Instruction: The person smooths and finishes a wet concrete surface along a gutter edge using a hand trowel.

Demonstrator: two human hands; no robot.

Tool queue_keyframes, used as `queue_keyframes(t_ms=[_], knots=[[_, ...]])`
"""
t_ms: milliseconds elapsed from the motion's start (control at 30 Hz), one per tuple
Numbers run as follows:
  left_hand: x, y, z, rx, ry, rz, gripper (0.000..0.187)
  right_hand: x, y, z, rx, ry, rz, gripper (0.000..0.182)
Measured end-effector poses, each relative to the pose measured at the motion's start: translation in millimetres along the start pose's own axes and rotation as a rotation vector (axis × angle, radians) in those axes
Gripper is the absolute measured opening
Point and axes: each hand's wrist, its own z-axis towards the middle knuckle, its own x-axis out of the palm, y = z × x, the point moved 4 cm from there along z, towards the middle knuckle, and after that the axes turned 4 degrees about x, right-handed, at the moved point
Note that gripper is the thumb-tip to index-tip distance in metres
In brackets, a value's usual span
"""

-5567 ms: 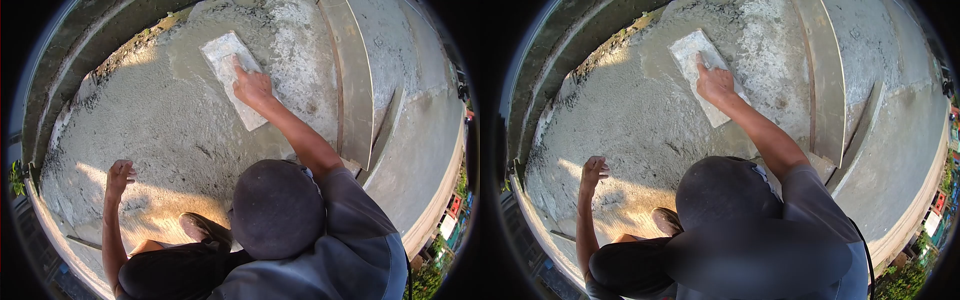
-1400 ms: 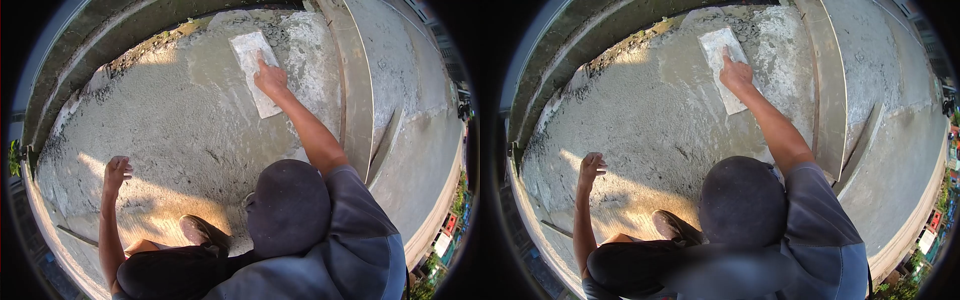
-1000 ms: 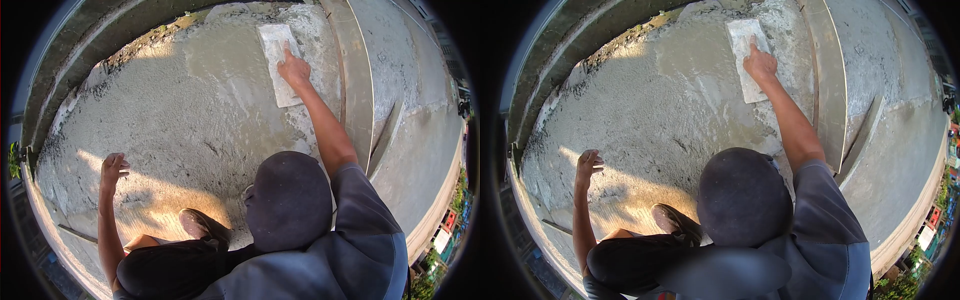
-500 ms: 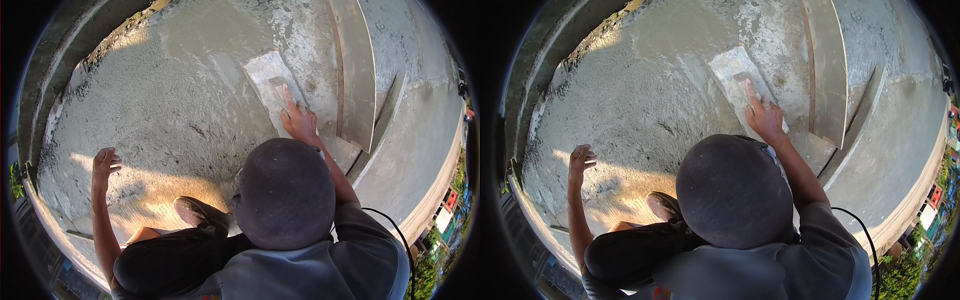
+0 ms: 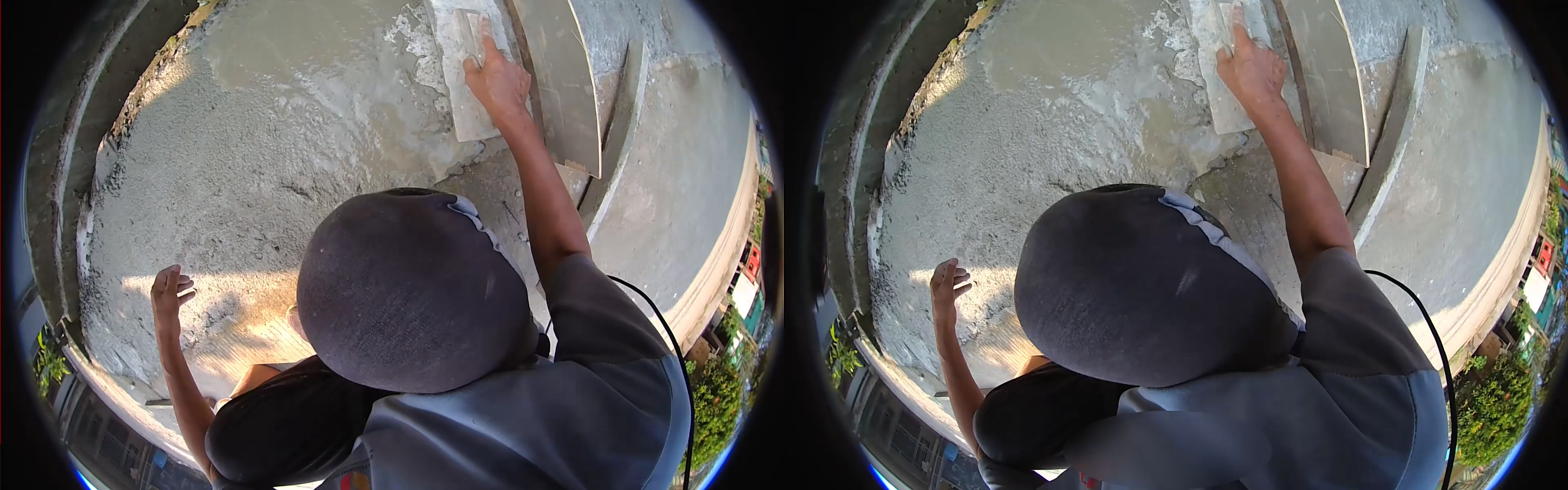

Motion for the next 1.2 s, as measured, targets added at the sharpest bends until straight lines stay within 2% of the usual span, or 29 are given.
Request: queue_keyframes(t_ms=[33,133,200,300,400,500,600,700,800,900,1067,1200], knots=[[3,-3,-7,-0.004,-0.001,-0.003,0.044,-15,-3,-22,0.031,0.048,0.006,0.078],[-1,11,-2,-0.052,0.025,-0.007,0.044,-12,-14,-83,-0.159,-0.024,0.100,0.076],[1,2,1,-0.029,0.025,0.009,0.043,-8,7,-112,-0.236,0.044,0.036,0.076],[9,-20,-1,0.011,0.030,0.029,0.043,17,50,-114,-0.410,0.056,0.123,0.074],[20,-32,-2,0.027,0.034,0.068,0.041,49,104,-73,-0.451,0.185,0.103,0.074],[20,-31,-4,0.036,0.025,0.075,0.038,49,123,-21,-0.382,0.227,0.055,0.076],[18,-26,-9,0.026,0.006,0.016,0.037,38,111,5,-0.293,0.274,0.070,0.079],[16,-16,-11,-0.019,0.014,-0.034,0.037,24,96,-14,-0.134,0.335,0.124,0.081],[14,-12,-4,-0.039,0.025,-0.029,0.037,33,108,-52,-0.255,0.316,0.185,0.083],[13,-15,1,-0.040,0.012,-0.011,0.036,51,158,-51,-0.300,0.386,0.096,0.080],[12,-9,4,-0.019,0.010,-0.008,0.036,74,246,-8,-0.354,0.383,0.220,0.076],[12,-4,1,-0.041,0.015,-0.028,0.036,82,306,-7,-0.506,0.447,0.304,0.075]])
